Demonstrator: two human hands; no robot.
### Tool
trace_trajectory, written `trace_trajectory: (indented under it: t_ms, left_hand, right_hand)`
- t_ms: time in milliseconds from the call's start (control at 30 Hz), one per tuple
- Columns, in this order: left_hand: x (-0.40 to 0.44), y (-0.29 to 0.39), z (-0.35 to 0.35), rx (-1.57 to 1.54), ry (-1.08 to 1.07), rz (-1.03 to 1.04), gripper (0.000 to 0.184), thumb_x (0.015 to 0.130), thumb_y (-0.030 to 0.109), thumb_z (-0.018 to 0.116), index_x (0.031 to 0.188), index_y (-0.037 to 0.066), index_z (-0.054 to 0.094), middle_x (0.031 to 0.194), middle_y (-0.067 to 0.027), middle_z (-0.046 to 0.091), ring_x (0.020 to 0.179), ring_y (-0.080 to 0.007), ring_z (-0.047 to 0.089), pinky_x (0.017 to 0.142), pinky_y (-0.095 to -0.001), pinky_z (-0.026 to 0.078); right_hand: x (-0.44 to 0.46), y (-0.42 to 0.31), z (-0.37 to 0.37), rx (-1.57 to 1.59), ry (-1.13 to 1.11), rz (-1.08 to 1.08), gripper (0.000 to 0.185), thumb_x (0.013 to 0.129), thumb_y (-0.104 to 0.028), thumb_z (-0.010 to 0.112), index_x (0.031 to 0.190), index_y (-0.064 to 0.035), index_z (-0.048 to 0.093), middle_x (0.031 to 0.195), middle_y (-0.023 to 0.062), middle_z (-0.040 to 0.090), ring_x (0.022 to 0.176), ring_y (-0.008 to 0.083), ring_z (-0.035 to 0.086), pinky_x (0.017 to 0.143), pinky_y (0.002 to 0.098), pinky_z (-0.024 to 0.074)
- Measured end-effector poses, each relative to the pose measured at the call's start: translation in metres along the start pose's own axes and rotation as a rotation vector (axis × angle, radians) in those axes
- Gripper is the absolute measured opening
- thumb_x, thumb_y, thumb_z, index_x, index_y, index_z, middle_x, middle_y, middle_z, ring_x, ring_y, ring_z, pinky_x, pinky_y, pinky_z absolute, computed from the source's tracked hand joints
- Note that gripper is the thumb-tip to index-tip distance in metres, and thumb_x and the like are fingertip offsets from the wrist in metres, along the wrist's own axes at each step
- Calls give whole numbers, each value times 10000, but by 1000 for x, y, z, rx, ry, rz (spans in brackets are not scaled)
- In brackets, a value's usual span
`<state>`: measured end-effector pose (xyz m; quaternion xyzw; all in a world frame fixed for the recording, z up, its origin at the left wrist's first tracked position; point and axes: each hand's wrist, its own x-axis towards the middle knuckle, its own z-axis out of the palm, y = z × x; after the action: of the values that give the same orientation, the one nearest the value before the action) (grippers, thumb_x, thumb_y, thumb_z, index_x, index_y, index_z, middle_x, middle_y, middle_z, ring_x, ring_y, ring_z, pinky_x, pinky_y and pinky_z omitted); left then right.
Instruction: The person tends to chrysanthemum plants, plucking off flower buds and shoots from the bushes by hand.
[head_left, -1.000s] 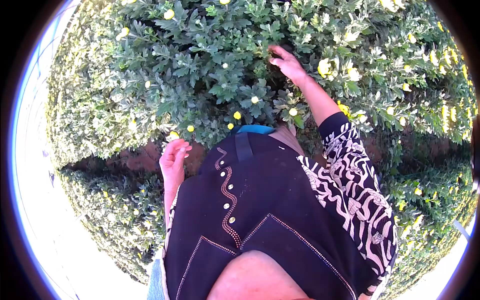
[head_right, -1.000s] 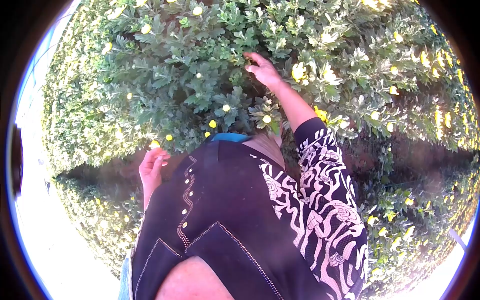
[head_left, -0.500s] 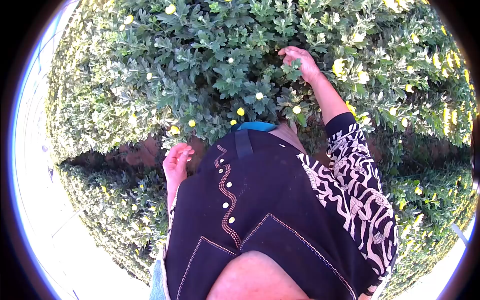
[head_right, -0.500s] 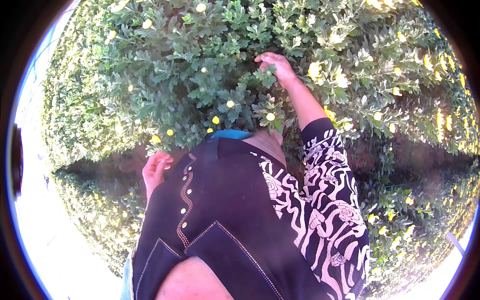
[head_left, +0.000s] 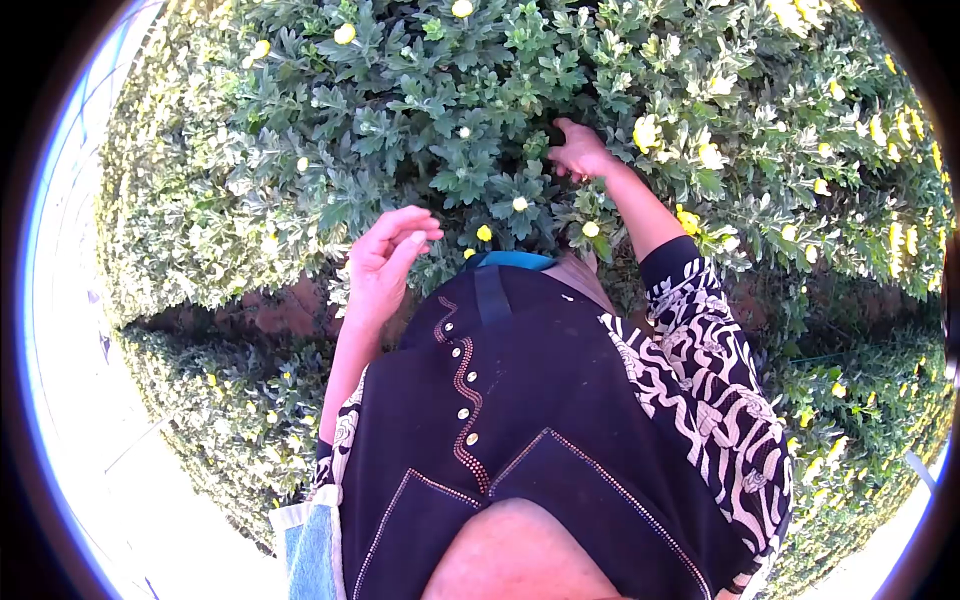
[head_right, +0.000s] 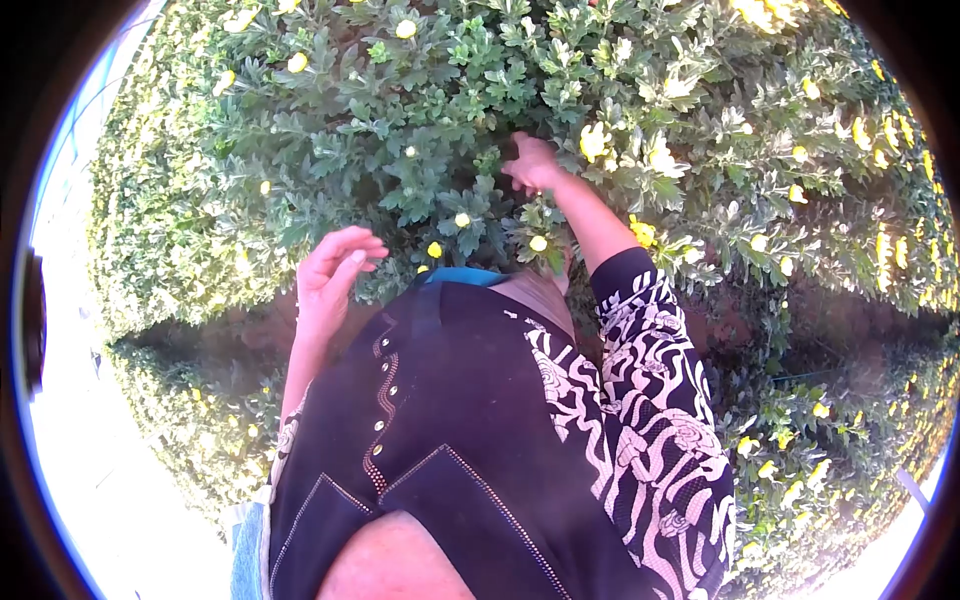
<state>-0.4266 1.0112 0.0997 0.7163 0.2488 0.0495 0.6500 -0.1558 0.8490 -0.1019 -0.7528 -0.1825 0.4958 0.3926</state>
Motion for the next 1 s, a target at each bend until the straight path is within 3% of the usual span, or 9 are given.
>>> trace_trajectory:
  t_ms: [67, 100, 200, 267, 467, 567, 700, 867, 1000]
  left_hand:
    - [24, 10, 21, -56, -179, 50, 241, 942, 60, 559, 1176, 5, 581, 1074, -87, 665, 980, -158, 651, 826, -269, 505]
    - [34, 12, 33, -98, -241, 56, 238, 945, 64, 551, 1175, 8, 581, 1084, -83, 659, 995, -153, 642, 838, -274, 501]
    - [69, 5, 76, -139, -400, 74, 226, 948, 80, 529, 1153, 4, 586, 1065, -71, 643, 1024, -149, 619, 860, -285, 492]
    - [102, -17, 98, 260, -454, 328, 200, 956, 82, 514, 1116, 19, 616, 1038, -76, 632, 985, -156, 625, 808, -294, 520]
    - [155, 22, 111, 72, -310, -232, 187, 942, 63, 490, 1058, 5, 625, 1023, -130, 658, 799, -206, 696, 600, -260, 511]
    - [180, 9, 99, 88, -100, -314, 191, 943, 42, 474, 1089, -1, 589, 1060, -152, 652, 813, -224, 695, 611, -275, 515]
    - [200, -13, 98, 261, 132, -300, 193, 946, 54, 484, 1112, -2, 565, 1082, -154, 636, 815, -211, 686, 591, -289, 517]
    - [215, -13, 91, 294, 184, -232, 224, 939, 72, 520, 1157, 40, 561, 1096, -110, 632, 803, -185, 660, 594, -287, 516]
    - [236, -41, 77, 435, 211, -74, 297, 883, 72, 624, 1177, 47, 589, 1029, -98, 661, 779, -164, 655, 595, -283, 520]
  right_hand:
    - [10, 1, 7, -284, 234, 39, 564, 838, -190, 678, 1317, -11, 440, 841, 171, 679, 683, 242, 679, 600, 366, 556]
    - [17, 11, 15, -437, 361, -64, 554, 794, -229, 714, 1264, -21, 507, 969, 206, 682, 894, 324, 677, 771, 409, 543]
    - [5, 6, 16, -608, 191, -49, 449, 788, -270, 701, 1168, -53, 601, 1055, 207, 668, 1024, 361, 632, 841, 426, 515]
    - [12, 15, 18, -632, 148, -14, 401, 784, -338, 702, 1098, -93, 655, 1146, 155, 651, 1065, 334, 623, 894, 425, 504]
    - [-2, 10, 20, -131, 424, -53, 310, 877, -210, 593, 1166, -101, 591, 1137, 161, 642, 1019, 330, 636, 858, 407, 495]
    - [6, -9, 22, 458, 515, -520, 300, 864, -54, 636, 1161, -38, 593, 875, 37, 606, 729, 124, 559, 703, 277, 485]
    - [8, -49, 15, 380, 628, -582, 422, 792, -107, 763, 1178, -51, 601, 841, -1, 592, 686, 72, 513, 622, 228, 476]
    - [35, -71, 19, 239, 988, -728, 274, 723, -115, 781, 968, -42, 683, 796, 27, 615, 658, 135, 573, 643, 280, 502]
    - [59, -64, 23, 534, 736, -594, 140, 792, -102, 737, 908, -39, 691, 848, 30, 692, 689, 123, 627, 615, 267, 494]
